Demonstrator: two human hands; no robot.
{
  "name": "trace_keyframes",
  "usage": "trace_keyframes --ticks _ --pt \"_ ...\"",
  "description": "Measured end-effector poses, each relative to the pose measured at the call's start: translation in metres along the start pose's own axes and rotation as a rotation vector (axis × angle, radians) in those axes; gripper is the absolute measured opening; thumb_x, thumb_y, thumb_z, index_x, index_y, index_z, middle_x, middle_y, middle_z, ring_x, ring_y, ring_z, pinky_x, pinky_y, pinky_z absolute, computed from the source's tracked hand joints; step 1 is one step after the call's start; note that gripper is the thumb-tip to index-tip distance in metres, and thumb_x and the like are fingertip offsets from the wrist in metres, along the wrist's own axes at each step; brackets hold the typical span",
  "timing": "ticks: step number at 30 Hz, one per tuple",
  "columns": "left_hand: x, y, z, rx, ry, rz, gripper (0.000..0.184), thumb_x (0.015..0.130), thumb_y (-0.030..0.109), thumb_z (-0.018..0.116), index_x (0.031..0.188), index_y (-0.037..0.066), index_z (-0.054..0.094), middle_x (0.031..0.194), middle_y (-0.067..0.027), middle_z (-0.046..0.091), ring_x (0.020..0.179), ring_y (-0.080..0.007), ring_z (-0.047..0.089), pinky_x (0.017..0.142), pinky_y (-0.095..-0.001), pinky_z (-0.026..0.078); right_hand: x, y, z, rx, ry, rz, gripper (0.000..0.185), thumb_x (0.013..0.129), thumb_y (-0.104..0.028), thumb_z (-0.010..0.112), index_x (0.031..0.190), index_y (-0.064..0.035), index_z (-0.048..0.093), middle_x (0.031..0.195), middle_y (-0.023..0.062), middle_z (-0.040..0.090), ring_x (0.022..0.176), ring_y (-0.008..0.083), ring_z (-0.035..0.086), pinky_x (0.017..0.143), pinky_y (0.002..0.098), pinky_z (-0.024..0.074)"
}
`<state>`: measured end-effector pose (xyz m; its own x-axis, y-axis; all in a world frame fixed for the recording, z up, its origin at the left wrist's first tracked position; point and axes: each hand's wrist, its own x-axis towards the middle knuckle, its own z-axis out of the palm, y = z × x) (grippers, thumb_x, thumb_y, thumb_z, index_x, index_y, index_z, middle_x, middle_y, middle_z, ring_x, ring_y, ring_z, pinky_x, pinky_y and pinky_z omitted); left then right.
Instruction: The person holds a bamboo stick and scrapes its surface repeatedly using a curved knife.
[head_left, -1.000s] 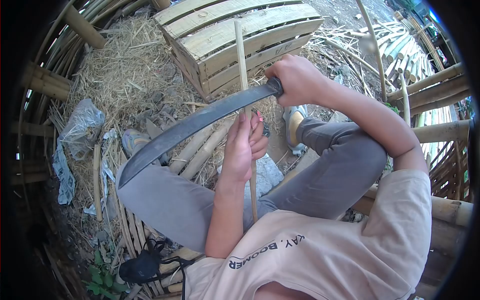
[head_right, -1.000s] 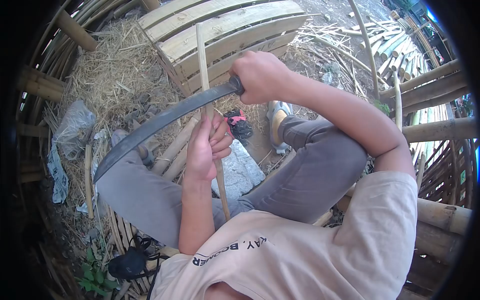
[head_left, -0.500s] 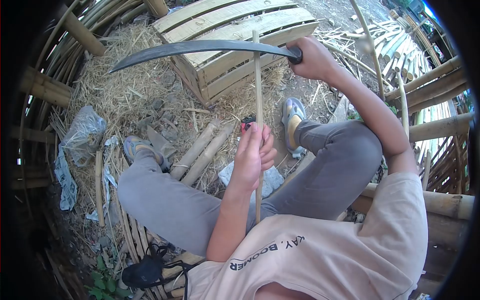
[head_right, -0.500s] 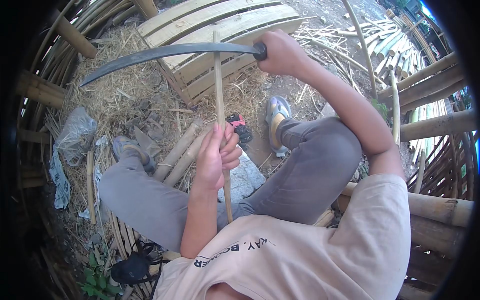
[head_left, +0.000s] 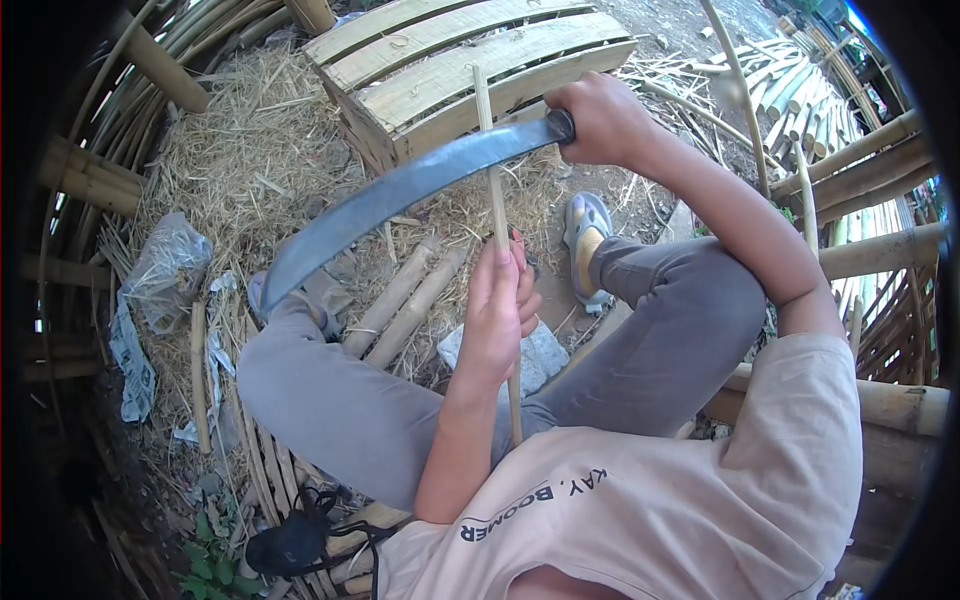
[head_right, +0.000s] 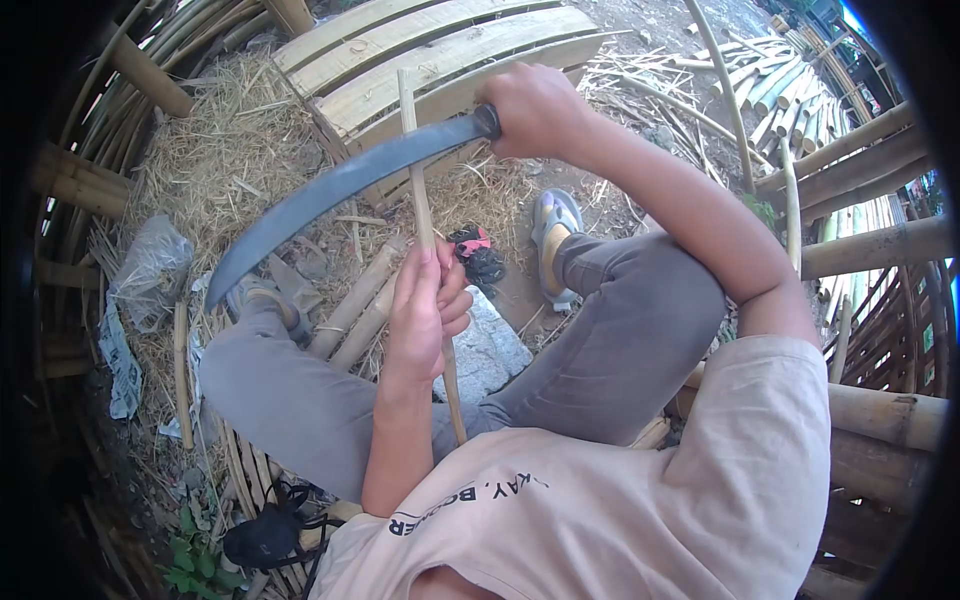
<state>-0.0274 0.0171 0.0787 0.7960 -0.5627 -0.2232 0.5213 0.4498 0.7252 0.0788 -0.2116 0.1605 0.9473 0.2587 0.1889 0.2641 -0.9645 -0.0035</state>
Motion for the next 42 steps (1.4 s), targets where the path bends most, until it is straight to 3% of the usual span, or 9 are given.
trace_keyframes --ticks 6,16,22,27,31,32,35,36,42 --pt "-0.012 -0.002 0.008 -0.018 -0.154 0.0 0.03 0.112 0.038 0.035 0.098 0.014 0.045 0.065 0.0079 0.03 0.05 -0.0001 0.023 0.042 -0.0182 0.018 -0.002 0.042 0.01 0.288 0.233 0.149 0.017 0.073 -0.013 0.067 0.069 0.0016 0.062 0.063 0.0193 0.062 0.063 0.0404 0.061 0.064 0.0482 0.0484" --pt "-0.003 0.01 -0.007 0.045 -0.059 0.113 0.033 0.112 0.039 0.035 0.101 0.012 0.05 0.066 0.0072 0.035 0.051 -0.0004 0.026 0.044 -0.0178 0.022 -0.001 0.008 -0.006 0.84 -0.007 0.298 0.046 0.089 -0.035 0.076 0.059 -0.0091 0.051 0.05 -0.0042 0.047 0.041 0.0046 0.041 0.041 0.0242 0.0277" --pt "0.003 0.012 -0.023 0.344 0.29 0.186 0.036 0.112 0.037 0.033 0.107 0.01 0.056 0.072 0.0024 0.048 0.068 -0.0078 0.048 0.062 -0.025 0.045 -0.008 -0.003 -0.046 0.661 0.02 0.285 0.04 0.088 -0.04 0.076 0.071 -0.0057 0.064 0.052 -0.0029 0.049 0.045 0.0065 0.046 0.044 0.0261 0.0325" --pt "-0.003 0.023 -0.025 0.284 0.248 0.195 0.037 0.112 0.034 0.032 0.103 0.006 0.055 0.071 0.0008 0.051 0.068 -0.0076 0.052 0.058 -0.0252 0.047 -0.015 -0.018 -0.056 0.538 0.029 0.169 0.04 0.086 -0.041 0.078 0.074 -0.0032 0.069 0.056 -0.0021 0.053 0.049 0.0079 0.049 0.049 0.03 0.0364" --pt "-0.002 0.025 -0.022 0.283 0.338 0.201 0.031 0.112 0.031 0.035 0.106 0.008 0.054 0.073 -0.0012 0.053 0.069 -0.0095 0.055 0.06 -0.026 0.048 -0.016 -0.039 -0.068 0.257 -0.162 0.034 0.046 0.08 -0.046 0.084 0.087 -0.0027 0.07 0.071 0.006 0.057 0.07 0.0246 0.058 0.069 0.035 0.0476" --pt "-0.003 0.028 -0.02 0.295 0.372 0.203 0.031 0.112 0.031 0.035 0.105 0.008 0.054 0.073 -0.0017 0.054 0.07 -0.01 0.057 0.06 -0.0262 0.049 -0.024 -0.039 -0.053 0.276 0.041 -0.064 0.044 0.078 -0.045 0.085 0.084 -0.0039 0.069 0.07 0.0107 0.056 0.073 0.0309 0.056 0.073 0.0397 0.0453" --pt "-0.009 0.036 -0.02 0.325 0.315 0.191 0.03 0.112 0.032 0.037 0.106 0.008 0.054 0.076 -0.0028 0.057 0.074 -0.0108 0.061 0.061 -0.0266 0.052 -0.016 -0.055 -0.068 0.372 -0.231 -0.016 0.044 0.079 -0.044 0.084 0.081 -0.0024 0.068 0.074 0.0128 0.057 0.077 0.0301 0.057 0.072 0.0405 0.0445" --pt "-0.01 0.039 -0.02 0.261 0.275 0.171 0.031 0.112 0.033 0.037 0.105 0.008 0.054 0.075 -0.0024 0.056 0.07 -0.0097 0.059 0.061 -0.0248 0.05 -0.02 -0.06 -0.058 0.376 -0.024 -0.117 0.042 0.079 -0.042 0.084 0.083 -0.003 0.068 0.078 0.0138 0.057 0.08 0.031 0.057 0.072 0.0406 0.0445" --pt "-0.013 0.04 -0.039 0.009 0.111 0.149 0.03 0.111 0.033 0.041 0.105 0.008 0.054 0.075 0.0009 0.051 0.061 -0.0048 0.045 0.053 -0.0205 0.039 -0.003 -0.061 -0.05 0.336 -0.114 -0.198 0.039 0.079 -0.036 0.081 0.081 0.0009 0.071 0.072 0.0184 0.063 0.079 0.0386 0.065 0.073 0.0443 0.05"
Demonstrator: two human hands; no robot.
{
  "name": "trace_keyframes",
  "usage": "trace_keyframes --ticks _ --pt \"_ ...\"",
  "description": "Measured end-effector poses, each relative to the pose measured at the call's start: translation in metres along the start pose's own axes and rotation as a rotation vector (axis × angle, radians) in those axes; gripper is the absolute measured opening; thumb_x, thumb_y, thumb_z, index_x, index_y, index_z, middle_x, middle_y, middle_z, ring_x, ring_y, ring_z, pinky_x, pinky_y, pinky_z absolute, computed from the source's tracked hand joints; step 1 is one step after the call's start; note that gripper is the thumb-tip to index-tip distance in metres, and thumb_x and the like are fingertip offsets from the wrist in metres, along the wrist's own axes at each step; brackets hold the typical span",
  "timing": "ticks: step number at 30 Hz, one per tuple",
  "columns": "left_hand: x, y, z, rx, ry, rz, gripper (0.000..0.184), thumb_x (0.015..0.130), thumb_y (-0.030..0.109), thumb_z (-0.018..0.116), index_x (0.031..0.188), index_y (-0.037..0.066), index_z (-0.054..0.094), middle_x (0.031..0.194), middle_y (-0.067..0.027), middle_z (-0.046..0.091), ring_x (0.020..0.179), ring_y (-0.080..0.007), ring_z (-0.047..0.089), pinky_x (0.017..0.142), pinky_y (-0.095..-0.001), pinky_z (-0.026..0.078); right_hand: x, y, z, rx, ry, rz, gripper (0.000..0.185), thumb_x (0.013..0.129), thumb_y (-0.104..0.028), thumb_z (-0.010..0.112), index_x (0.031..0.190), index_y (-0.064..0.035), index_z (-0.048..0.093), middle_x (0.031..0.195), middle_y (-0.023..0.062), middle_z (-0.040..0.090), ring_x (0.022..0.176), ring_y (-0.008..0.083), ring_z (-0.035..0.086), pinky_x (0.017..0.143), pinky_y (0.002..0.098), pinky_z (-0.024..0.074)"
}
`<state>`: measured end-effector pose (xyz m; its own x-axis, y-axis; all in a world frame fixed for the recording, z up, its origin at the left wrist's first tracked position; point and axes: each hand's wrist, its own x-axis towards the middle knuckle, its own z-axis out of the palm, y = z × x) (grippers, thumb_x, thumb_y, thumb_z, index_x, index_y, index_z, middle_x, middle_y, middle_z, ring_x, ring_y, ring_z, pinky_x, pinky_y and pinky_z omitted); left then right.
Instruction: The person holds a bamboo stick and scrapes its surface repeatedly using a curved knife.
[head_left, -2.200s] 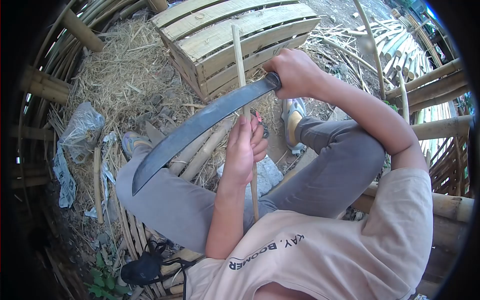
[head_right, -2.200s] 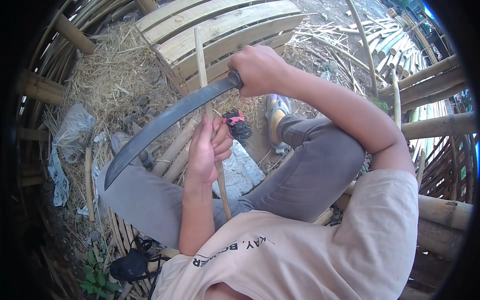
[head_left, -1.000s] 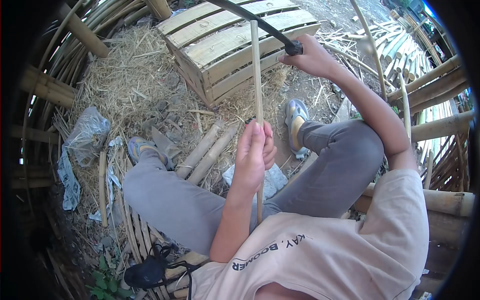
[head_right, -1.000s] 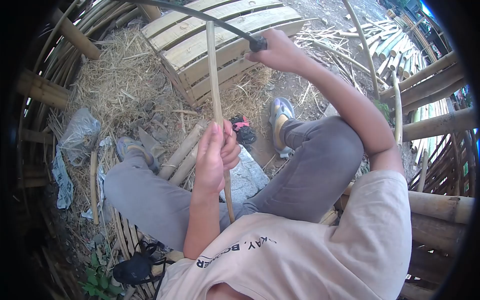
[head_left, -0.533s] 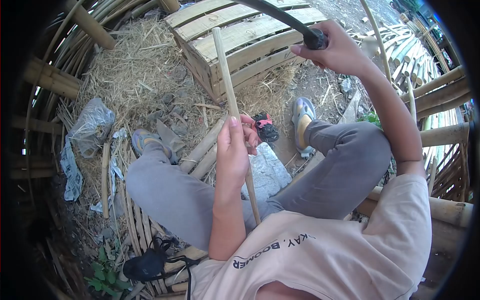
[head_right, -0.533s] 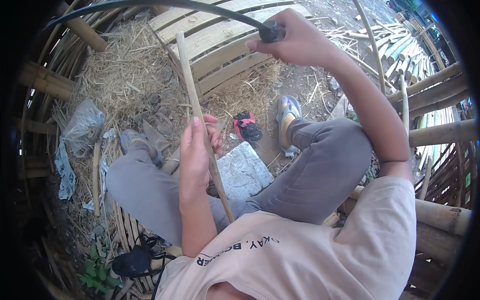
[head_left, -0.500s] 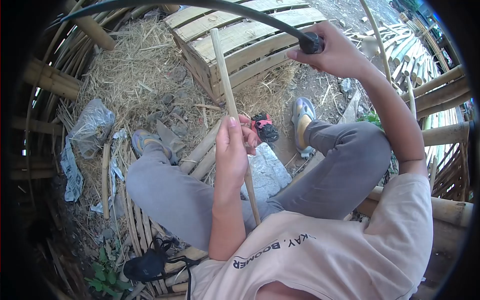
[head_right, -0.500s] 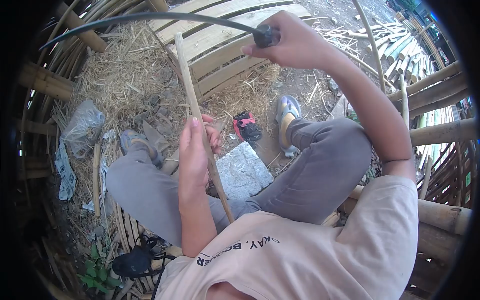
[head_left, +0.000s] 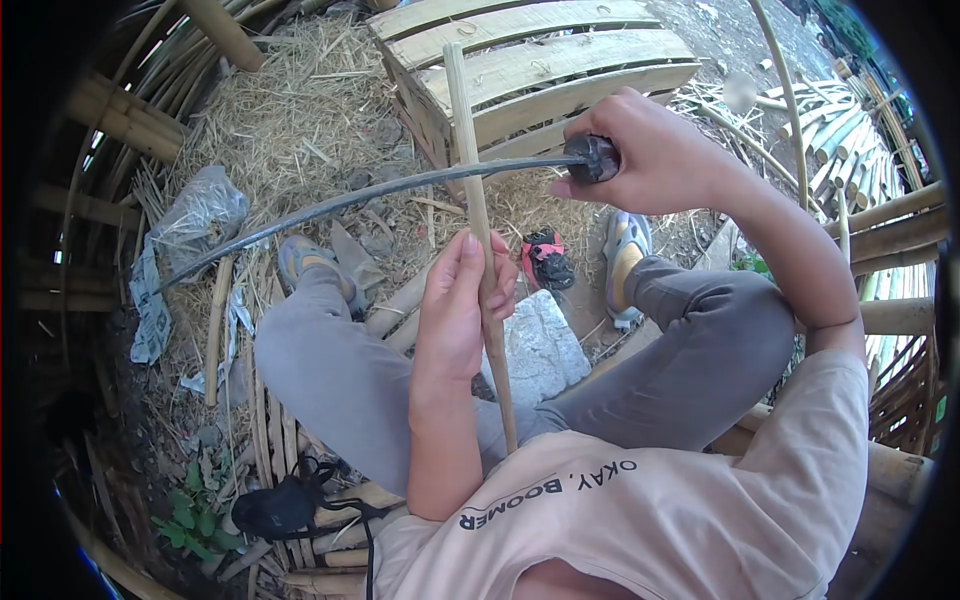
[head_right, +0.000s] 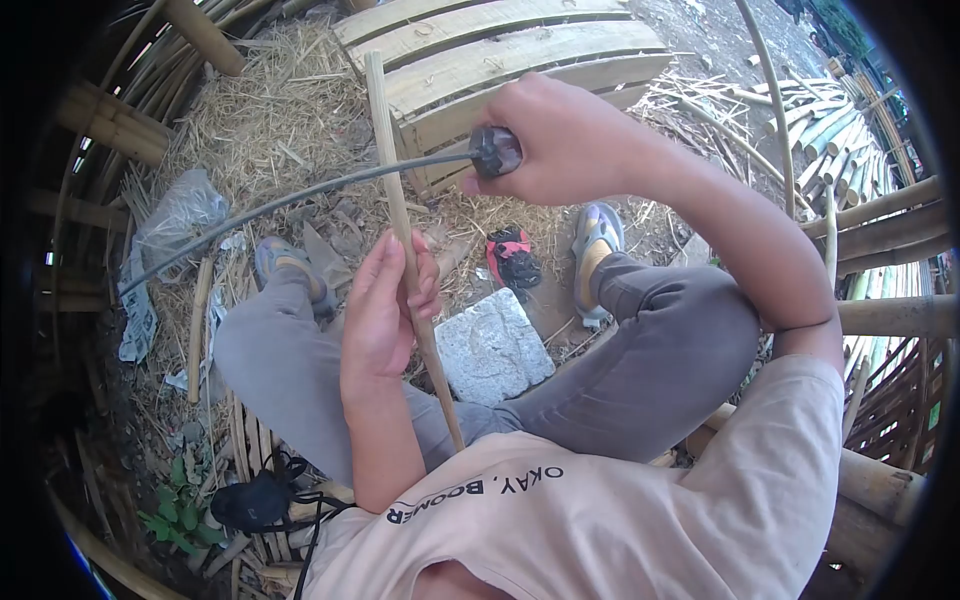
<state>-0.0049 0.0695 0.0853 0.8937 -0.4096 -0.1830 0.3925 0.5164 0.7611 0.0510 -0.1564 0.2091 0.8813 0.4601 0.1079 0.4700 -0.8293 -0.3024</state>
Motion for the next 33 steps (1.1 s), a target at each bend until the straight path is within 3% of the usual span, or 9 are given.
trace_keyframes --ticks 4,7,8,11,14,17,24,30,33 --pt "0.004 -0.004 0.003 -0.006 0.094 0.042 0.029 0.111 0.032 0.04 0.102 0.008 0.054 0.072 0.004 0.045 0.056 -0.0027 0.036 0.048 -0.0183 0.031 0.01 0.006 0.01 0.092 -0.064 -0.059 0.037 0.077 -0.035 0.083 0.078 -0.0001 0.071 0.074 0.0198 0.067 0.079 0.0386 0.067 0.072 0.0462 0.0518" --pt "0.006 -0.005 0.006 -0.041 0.1 0.048 0.03 0.111 0.032 0.039 0.099 0.008 0.053 0.069 0.0053 0.041 0.054 -0.0021 0.034 0.045 -0.0184 0.027 0.019 0.005 0.02 0.098 -0.218 0.029 0.041 0.078 -0.04 0.083 0.075 -0.0015 0.068 0.071 0.0163 0.062 0.079 0.0363 0.062 0.074 0.0442 0.0475" --pt "0.007 -0.006 0.006 -0.058 0.084 0.043 0.031 0.111 0.032 0.039 0.098 0.008 0.052 0.068 0.0057 0.041 0.054 -0.0019 0.033 0.044 -0.0185 0.025 0.02 0.015 0.035 0.071 -0.097 -0.081 0.04 0.077 -0.038 0.083 0.069 -0.0021 0.067 0.064 0.0148 0.061 0.071 0.0377 0.062 0.068 0.0448 0.0483" --pt "0.017 -0.019 0.006 -0.029 0.121 0.081 0.032 0.112 0.032 0.037 0.096 0.009 0.051 0.064 0.007 0.036 0.052 -0.0009 0.032 0.044 -0.0187 0.023 0.022 0.021 0.049 0.054 -0.146 -0.061 0.033 0.076 -0.034 0.081 0.072 -0.0039 0.068 0.064 0.0141 0.062 0.068 0.0382 0.064 0.062 0.0464 0.0488" --pt "0.028 -0.032 0.006 -0.042 0.159 0.022 0.031 0.111 0.031 0.037 0.096 0.009 0.052 0.062 0.0082 0.033 0.05 -0.0008 0.029 0.044 -0.0191 0.022 0.019 0.03 0.065 -0.157 -0.14 -0.087 0.02 0.073 -0.024 0.076 0.075 -0.0047 0.07 0.07 0.0161 0.068 0.074 0.0382 0.069 0.067 0.047 0.0559" --pt "0.036 -0.045 0.008 -0.039 0.171 -0.031 0.03 0.111 0.032 0.038 0.097 0.009 0.052 0.062 0.0088 0.033 0.049 -0.0011 0.027 0.044 -0.0189 0.022 0.014 0.044 0.077 -0.167 -0.209 -0.031 0.016 0.066 -0.018 0.072 0.075 -0.0051 0.07 0.071 0.0174 0.068 0.075 0.038 0.07 0.069 0.0472 0.0569" --pt "0.035 -0.055 0.022 -0.033 0.114 -0.082 0.029 0.111 0.032 0.039 0.098 0.01 0.053 0.062 0.0091 0.032 0.05 -0.0004 0.026 0.044 -0.0188 0.019 0.001 0.072 0.088 -0.089 -0.103 -0.008 0.024 0.053 -0.015 0.072 0.075 -0.0059 0.069 0.063 0.017 0.063 0.07 0.04 0.066 0.066 0.0484 0.054" --pt "0.035 -0.054 0.023 -0.014 0.143 -0.08 0.03 0.11 0.036 0.041 0.098 0.011 0.053 0.063 0.0095 0.032 0.05 -0.0001 0.027 0.044 -0.019 0.019 0.011 0.072 0.077 -0.183 -0.141 0.065 0.027 0.054 -0.018 0.077 0.077 -0.0053 0.072 0.068 0.0184 0.067 0.07 0.0397 0.069 0.067 0.0473 0.0568" --pt "0.033 -0.056 0.022 -0.016 0.146 -0.076 0.031 0.11 0.039 0.042 0.099 0.011 0.053 0.063 0.0098 0.032 0.051 0.0 0.028 0.044 -0.0191 0.019 0.01 0.082 0.078 -0.181 -0.059 0.056 0.028 0.054 -0.018 0.076 0.078 -0.0053 0.072 0.067 0.0181 0.066 0.07 0.0398 0.068 0.066 0.0476 0.0565"
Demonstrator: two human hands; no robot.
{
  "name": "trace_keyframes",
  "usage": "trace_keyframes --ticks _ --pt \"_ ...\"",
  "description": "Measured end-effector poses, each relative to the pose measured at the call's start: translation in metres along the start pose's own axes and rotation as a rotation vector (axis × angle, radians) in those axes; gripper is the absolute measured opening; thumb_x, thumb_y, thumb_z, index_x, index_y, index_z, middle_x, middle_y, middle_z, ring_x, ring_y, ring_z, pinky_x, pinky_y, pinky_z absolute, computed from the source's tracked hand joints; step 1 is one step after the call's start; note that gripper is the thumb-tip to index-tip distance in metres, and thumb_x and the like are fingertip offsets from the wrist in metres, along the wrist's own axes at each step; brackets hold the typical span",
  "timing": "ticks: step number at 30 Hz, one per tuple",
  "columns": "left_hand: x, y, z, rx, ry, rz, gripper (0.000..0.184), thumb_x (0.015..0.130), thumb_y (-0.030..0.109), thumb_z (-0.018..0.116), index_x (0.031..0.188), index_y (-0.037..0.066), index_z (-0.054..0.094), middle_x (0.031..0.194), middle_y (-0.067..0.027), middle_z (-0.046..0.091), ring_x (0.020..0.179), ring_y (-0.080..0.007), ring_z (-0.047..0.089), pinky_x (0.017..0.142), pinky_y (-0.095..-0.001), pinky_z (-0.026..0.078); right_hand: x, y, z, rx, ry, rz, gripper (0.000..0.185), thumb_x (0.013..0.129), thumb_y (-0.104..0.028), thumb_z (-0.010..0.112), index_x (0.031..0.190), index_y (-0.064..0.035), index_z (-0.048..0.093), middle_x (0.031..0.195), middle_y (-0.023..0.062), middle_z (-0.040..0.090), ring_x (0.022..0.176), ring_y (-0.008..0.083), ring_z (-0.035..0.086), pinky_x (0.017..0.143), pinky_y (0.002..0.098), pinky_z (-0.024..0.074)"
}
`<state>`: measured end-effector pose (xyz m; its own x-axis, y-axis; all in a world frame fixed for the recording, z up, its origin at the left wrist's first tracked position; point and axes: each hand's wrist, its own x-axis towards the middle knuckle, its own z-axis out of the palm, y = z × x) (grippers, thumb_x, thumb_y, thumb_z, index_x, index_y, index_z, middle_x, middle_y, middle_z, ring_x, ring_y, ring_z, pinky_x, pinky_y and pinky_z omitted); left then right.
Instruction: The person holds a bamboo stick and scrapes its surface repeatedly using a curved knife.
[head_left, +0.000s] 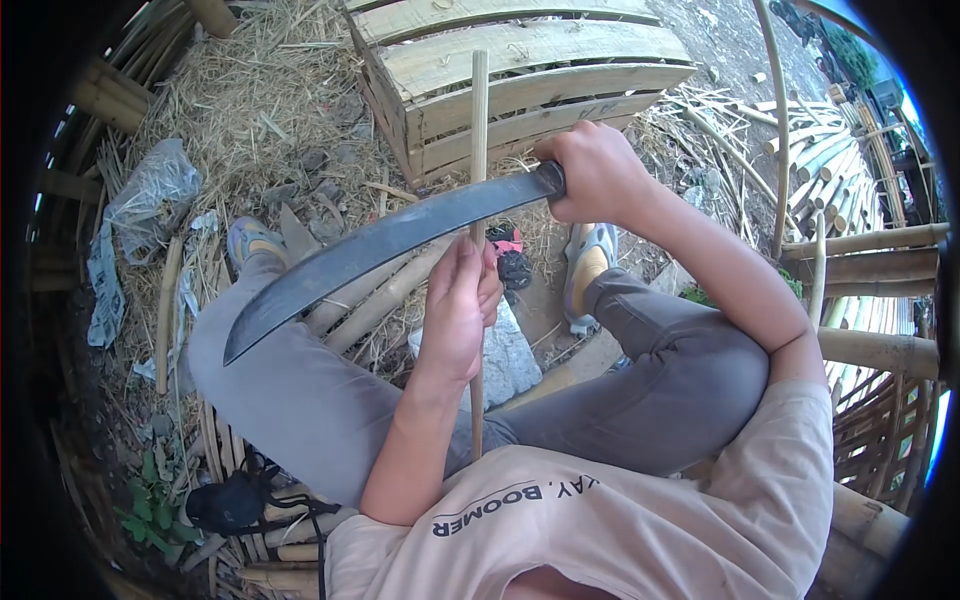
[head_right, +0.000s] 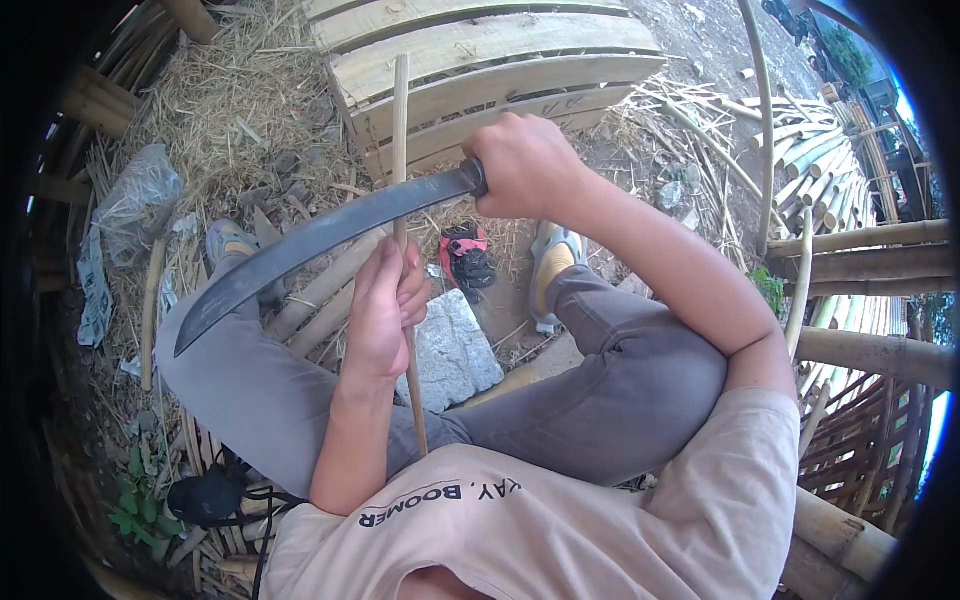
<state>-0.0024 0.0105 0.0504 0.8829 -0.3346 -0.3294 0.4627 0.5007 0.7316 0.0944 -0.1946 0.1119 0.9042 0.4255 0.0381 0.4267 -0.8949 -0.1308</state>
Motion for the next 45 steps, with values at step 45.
trace_keyframes --ticks 45 --pt "-0.015 -0.009 0.013 0.74 0.275 0.364 0.027 0.108 0.019 0.041 0.096 0.0 0.056 0.07 -0.006 0.052 0.061 -0.0154 0.049 0.057 -0.0339 0.04 0.019 0.022 -0.025 -0.085 0.109 0.254 0.021 0.059 -0.015 0.074 0.077 -0.0057 0.073 0.072 0.0178 0.069 0.073 0.0377 0.07 0.07 0.0449 0.0572"
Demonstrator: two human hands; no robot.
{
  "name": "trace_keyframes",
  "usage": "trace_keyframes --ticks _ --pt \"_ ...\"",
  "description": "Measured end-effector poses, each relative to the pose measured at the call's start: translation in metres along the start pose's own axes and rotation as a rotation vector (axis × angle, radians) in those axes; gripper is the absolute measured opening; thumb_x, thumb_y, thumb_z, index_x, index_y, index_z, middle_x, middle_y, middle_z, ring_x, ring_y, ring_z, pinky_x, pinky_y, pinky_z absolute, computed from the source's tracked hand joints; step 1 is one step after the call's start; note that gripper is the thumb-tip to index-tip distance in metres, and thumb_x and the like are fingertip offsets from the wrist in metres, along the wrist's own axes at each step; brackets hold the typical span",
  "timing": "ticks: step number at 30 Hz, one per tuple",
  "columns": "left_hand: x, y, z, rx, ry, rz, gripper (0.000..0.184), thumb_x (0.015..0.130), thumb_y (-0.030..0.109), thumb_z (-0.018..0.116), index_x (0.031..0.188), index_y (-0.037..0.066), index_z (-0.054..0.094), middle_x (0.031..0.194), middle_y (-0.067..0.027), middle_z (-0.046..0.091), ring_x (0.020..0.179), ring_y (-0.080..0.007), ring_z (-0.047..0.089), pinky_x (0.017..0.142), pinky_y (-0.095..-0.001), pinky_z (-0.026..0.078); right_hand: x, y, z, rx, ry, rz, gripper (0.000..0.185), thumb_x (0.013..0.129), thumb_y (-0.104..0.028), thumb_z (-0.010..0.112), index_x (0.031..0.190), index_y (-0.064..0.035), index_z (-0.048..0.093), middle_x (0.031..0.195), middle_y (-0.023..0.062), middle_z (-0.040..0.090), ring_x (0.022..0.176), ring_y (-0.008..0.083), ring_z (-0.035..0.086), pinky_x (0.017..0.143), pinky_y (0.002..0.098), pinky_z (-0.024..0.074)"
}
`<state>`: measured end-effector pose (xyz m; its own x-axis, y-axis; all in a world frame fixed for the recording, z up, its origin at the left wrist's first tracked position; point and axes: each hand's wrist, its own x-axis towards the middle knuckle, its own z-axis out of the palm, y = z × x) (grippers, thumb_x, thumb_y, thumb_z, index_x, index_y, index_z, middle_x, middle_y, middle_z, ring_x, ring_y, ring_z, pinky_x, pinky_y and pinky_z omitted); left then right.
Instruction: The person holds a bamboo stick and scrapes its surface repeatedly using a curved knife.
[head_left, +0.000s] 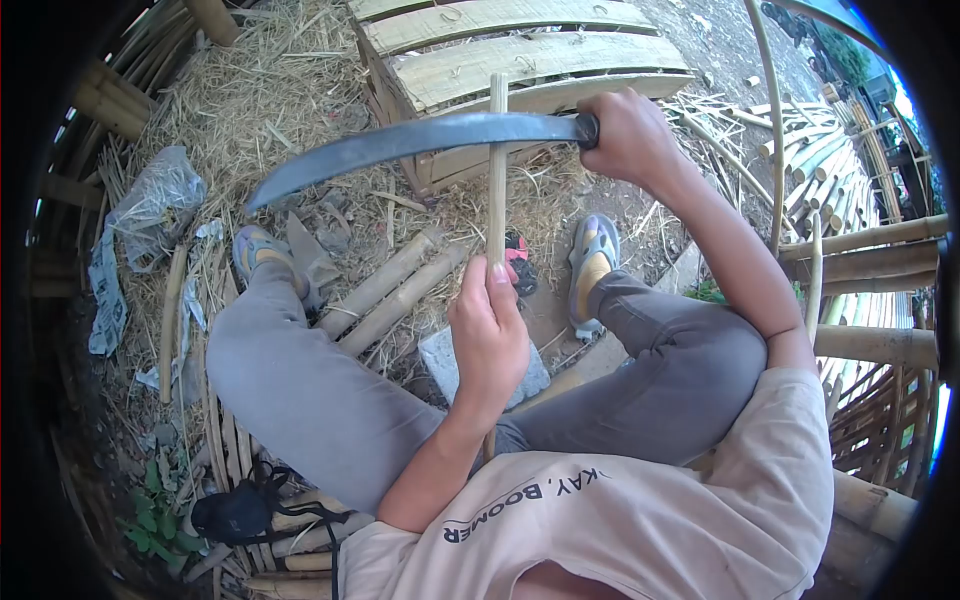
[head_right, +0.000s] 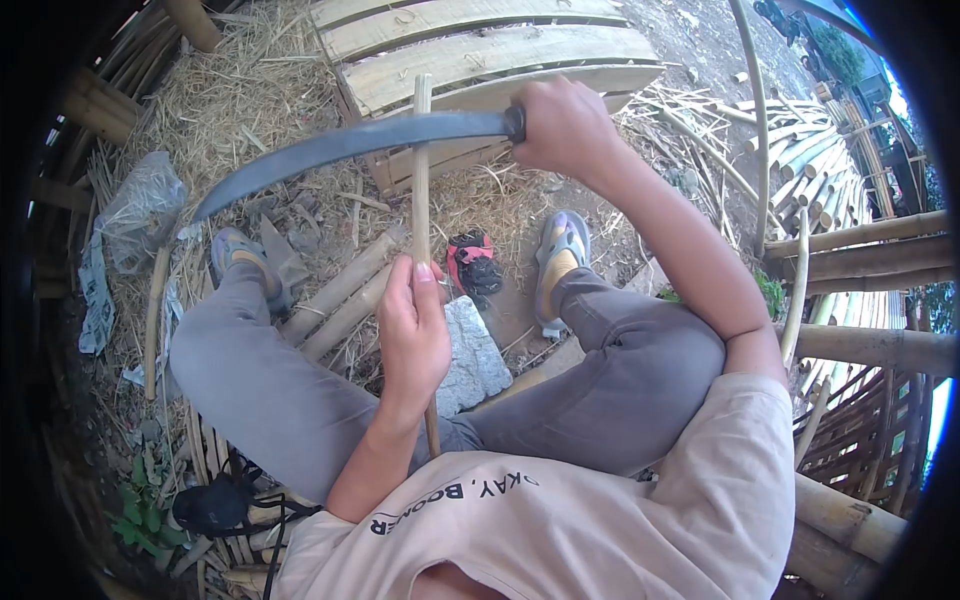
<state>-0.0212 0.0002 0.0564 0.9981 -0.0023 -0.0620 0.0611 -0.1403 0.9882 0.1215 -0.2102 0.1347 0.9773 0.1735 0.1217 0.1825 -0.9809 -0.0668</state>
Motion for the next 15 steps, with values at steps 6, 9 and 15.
trace_keyframes --ticks 6,9,15 --pt "-0.001 -0.003 0.007 -0.058 -0.036 0.034 0.026 0.108 0.019 0.043 0.101 -0.001 0.059 0.072 -0.0086 0.057 0.063 -0.0193 0.055 0.059 -0.0366 0.043 -0.006 0.023 -0.008 0.151 0.033 0.121 0.016 0.074 -0.015 0.067 0.08 -0.0015 0.073 0.072 0.0217 0.068 0.073 0.0405 0.068 0.072 0.0465 0.0552" --pt "0.009 -0.006 -0.004 -0.082 -0.056 -0.026 0.026 0.109 0.02 0.043 0.097 0.001 0.055 0.07 0.0025 0.046 0.06 -0.0054 0.041 0.053 -0.0268 0.034 -0.017 0.0 -0.009 0.145 -0.065 0.029 0.016 0.078 -0.016 0.065 0.08 -0.0012 0.073 0.072 0.0217 0.068 0.074 0.0404 0.068 0.072 0.0465 0.0554" --pt "0.015 -0.018 -0.002 -0.057 -0.02 -0.014 0.026 0.109 0.021 0.042 0.101 0.001 0.056 0.071 0.0017 0.048 0.061 -0.0067 0.042 0.055 -0.0273 0.036 -0.031 -0.041 0.018 0.116 -0.216 -0.234 0.019 0.062 -0.016 0.07 0.076 -0.0025 0.07 0.067 0.0213 0.064 0.073 0.0414 0.066 0.069 0.0494 0.0533"
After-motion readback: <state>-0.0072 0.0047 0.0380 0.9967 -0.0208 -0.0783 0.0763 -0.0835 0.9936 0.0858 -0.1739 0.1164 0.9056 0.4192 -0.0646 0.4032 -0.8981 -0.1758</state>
